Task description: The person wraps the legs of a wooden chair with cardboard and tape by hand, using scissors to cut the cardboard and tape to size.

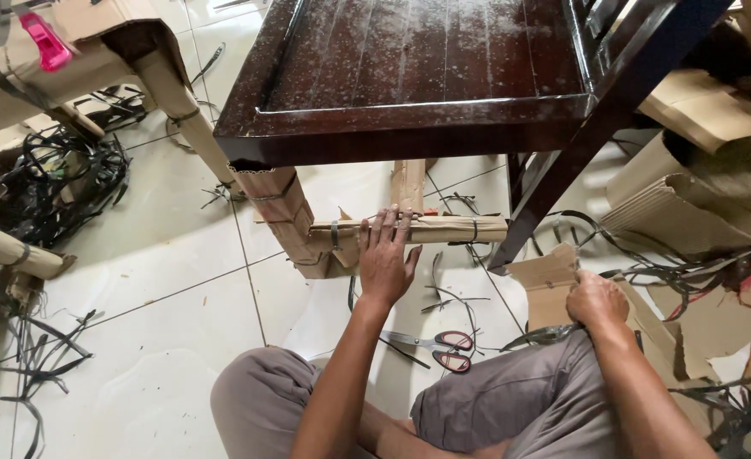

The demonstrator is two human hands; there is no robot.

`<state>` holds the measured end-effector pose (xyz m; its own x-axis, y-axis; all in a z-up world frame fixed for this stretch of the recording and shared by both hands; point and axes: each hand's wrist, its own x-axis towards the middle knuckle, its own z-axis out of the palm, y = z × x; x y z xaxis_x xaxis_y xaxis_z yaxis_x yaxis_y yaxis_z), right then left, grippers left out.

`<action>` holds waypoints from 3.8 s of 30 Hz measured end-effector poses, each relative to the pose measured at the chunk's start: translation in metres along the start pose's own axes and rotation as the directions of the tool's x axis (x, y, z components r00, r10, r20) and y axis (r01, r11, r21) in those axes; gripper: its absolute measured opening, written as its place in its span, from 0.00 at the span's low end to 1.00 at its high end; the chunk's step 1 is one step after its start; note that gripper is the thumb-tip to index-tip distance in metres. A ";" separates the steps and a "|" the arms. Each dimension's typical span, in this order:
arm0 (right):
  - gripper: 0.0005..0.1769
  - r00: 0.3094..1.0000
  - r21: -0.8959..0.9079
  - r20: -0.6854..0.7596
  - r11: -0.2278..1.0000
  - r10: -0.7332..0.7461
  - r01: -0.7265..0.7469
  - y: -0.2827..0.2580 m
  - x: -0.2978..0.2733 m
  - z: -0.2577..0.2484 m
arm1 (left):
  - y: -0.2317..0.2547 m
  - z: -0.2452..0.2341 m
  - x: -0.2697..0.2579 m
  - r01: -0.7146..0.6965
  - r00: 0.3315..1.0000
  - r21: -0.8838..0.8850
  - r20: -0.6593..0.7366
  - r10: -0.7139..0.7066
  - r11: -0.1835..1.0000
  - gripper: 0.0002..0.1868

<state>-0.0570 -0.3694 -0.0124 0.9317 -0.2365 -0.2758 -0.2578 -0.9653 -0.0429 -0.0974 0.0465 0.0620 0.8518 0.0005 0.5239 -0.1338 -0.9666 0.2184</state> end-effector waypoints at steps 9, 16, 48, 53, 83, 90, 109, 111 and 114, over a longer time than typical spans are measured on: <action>0.21 0.959 -0.074 -0.260 0.992 -0.117 0.101 -0.019 -0.042 0.013 | 0.010 0.007 -0.009 0.016 0.983 -0.081 -0.179 -0.030 0.997 0.37; 0.12 0.839 -0.068 -0.391 0.921 -0.378 0.383 -0.040 -0.069 0.029 | 0.010 0.003 -0.009 0.012 0.968 -0.193 -0.244 -0.060 0.981 0.36; 0.30 0.840 -0.227 0.368 0.837 -0.399 0.498 -0.077 -0.096 -0.027 | 0.001 0.012 -0.028 0.377 0.416 -0.848 -0.203 -0.886 0.372 0.12; 0.41 0.859 -0.286 0.416 0.853 -0.299 0.436 -0.060 -0.058 0.015 | -0.002 0.020 -0.031 0.386 0.419 -0.870 -0.132 -0.899 0.308 0.13; 0.33 0.915 0.430 -0.301 0.895 0.267 -0.120 0.174 -0.026 0.081 | 0.113 0.040 -0.082 0.631 0.735 -0.766 0.538 -0.412 0.124 0.06; 0.21 0.834 0.833 -0.363 0.546 0.414 0.091 0.149 -0.052 0.092 | 0.255 -0.002 -0.071 0.390 0.870 -0.849 0.467 0.161 0.356 0.15; 0.26 0.883 0.254 -0.226 0.900 0.412 -0.355 0.282 -0.078 0.038 | 0.326 0.007 -0.085 -0.106 0.884 -0.706 0.256 0.392 0.700 0.19; 0.11 0.795 0.193 -0.562 0.971 0.229 -0.144 0.280 -0.097 0.019 | 0.326 0.007 -0.084 -0.094 0.889 -0.708 0.257 0.380 0.700 0.19; 0.09 0.653 0.182 -0.734 0.980 0.189 -0.079 0.257 -0.138 -0.018 | 0.326 0.009 -0.087 -0.059 0.869 -0.703 0.314 0.383 0.709 0.19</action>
<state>-0.2471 -0.5868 0.0318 0.7475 -0.4180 0.5163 -0.3725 -0.9073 -0.1952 -0.2103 -0.2707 0.0799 0.8478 -0.4498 0.2808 -0.5008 -0.5054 0.7027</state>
